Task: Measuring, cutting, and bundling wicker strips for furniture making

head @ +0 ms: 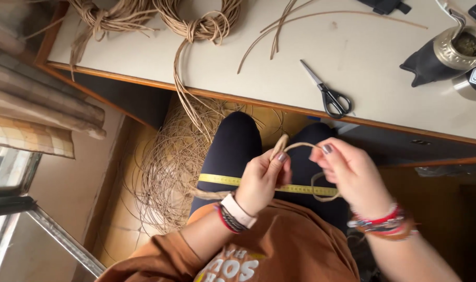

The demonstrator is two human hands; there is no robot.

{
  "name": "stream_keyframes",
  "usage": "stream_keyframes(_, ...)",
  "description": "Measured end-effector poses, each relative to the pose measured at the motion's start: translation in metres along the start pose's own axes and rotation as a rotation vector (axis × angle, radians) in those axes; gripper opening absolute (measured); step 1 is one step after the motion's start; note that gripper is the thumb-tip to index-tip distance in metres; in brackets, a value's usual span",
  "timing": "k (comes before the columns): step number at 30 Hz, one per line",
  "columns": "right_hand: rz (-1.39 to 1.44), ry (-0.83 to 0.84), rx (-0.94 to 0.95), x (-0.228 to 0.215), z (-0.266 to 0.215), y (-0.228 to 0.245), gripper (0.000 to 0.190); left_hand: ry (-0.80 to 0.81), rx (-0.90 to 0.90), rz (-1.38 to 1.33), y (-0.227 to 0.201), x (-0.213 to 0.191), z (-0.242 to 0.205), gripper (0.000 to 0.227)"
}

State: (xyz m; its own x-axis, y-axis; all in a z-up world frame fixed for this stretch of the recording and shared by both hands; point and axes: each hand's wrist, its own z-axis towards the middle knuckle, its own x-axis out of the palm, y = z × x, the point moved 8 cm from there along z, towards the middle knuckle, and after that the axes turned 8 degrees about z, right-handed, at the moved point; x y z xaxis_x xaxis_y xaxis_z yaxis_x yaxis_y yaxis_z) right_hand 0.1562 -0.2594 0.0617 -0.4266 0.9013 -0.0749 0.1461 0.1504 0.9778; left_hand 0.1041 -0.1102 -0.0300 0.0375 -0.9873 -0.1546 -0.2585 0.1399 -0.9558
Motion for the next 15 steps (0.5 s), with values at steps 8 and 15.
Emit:
stream_keyframes(8,-0.287,-0.226,-0.504,0.027,-0.007,0.014,0.014,-0.118,0.039,-0.687,0.010,0.034,-0.001,0.032)
stream_keyframes(15,-0.126,-0.270,-0.348,0.023,-0.002,-0.017,0.034,-0.153,-0.086,-0.866,0.024,0.054,-0.003,0.040)
